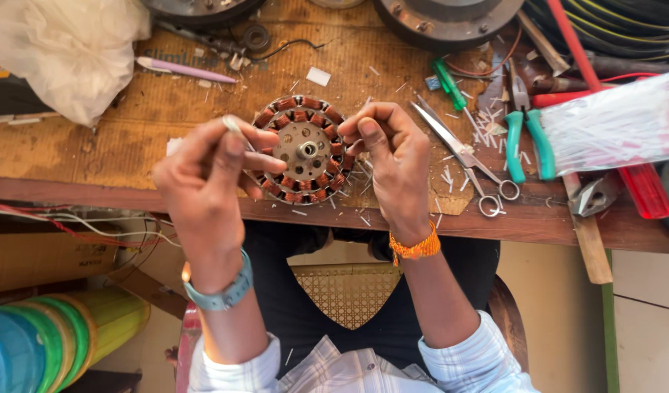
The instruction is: The person inserts small white plastic spacers into the slots of a copper-wound motor stator. They use scissors to trim a white plastic strip and then continue inserting the spacers into the stator slots.
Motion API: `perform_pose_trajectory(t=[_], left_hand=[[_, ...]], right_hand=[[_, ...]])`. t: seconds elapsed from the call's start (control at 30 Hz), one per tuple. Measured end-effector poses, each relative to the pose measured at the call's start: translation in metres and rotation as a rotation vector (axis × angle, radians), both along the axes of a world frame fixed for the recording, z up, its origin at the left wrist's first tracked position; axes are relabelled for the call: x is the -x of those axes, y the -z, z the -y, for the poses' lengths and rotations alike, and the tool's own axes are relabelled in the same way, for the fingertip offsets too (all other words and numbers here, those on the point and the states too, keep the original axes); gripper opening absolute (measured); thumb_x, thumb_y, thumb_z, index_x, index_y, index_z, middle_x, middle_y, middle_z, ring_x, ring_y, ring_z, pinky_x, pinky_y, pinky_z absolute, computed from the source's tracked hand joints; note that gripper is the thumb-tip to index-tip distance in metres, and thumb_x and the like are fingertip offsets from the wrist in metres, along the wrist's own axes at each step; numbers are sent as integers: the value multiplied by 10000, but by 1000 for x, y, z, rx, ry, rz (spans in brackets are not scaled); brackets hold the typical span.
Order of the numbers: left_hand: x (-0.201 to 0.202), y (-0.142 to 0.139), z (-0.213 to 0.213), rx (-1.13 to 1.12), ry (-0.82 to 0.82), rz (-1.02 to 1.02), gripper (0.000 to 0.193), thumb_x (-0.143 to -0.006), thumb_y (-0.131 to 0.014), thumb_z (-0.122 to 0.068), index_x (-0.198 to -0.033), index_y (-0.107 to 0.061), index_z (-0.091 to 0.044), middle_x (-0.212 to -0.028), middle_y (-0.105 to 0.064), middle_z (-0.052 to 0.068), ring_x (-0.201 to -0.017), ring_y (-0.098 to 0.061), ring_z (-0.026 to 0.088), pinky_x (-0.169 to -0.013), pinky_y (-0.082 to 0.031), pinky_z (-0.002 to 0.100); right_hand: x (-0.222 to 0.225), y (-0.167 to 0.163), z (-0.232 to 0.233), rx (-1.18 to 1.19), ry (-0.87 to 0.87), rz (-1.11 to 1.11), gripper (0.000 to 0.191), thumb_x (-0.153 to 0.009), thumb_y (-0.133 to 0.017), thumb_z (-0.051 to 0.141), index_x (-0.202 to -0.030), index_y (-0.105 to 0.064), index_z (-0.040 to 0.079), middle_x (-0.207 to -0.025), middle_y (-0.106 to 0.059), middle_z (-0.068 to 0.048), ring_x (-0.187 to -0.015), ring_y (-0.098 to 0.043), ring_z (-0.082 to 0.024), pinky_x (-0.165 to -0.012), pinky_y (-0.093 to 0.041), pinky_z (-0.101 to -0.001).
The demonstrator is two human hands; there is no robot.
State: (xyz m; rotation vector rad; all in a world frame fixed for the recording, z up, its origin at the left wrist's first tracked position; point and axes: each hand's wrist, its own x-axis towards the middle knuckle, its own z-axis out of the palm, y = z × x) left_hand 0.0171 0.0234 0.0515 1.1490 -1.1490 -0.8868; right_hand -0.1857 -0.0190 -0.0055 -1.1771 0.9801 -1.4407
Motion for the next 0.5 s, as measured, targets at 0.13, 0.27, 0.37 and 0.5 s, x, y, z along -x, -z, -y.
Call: perform_pose_trajectory(t=[0.13, 0.27, 0.37, 0.5], left_hand=[[23, 27, -22, -3, -91, -144, 237, -1040, -699, -181, -1158, -718, 23, -1069, -754, 99, -851, -768, 152, -559, -507, 197], [44, 49, -32, -100, -133, -260, 239, -1005, -722, -166, -1129, -727, 38, -979, -765, 107, -677, -717, 129, -519, -479, 193], [52, 52, -33, -113, -77, -368, 241, -993, -721, -168, -1115, -715, 40, -964, -775, 112, -600, -692, 119, -479, -461, 192], [62, 49, -21, -81, -73, -493, 244, -981, -731, -163, -1112, -687, 38, -962, -782, 132, -571, -681, 126, -446, -442, 194]], right_hand=[[-2, -3, -15, 83, -36, -84, 282, -1077, -636, 286, -1109, -624, 6, -1046, -734, -55, -967, -690, -89, -897, -571, -238], [0, 0, -26, 116, -3, -235, 218, -1061, -695, 228, -1091, -667, 14, -1055, -660, -36, -961, -626, -81, -843, -532, -230], [0, 5, -34, 174, -5, -291, 158, -1051, -731, 172, -1086, -703, 21, -1041, -683, -38, -976, -645, -81, -855, -537, -229], [-1, 6, -41, 142, -3, -229, 213, -1001, -762, 110, -1183, -701, 19, -990, -719, -51, -942, -687, -82, -850, -571, -225]])
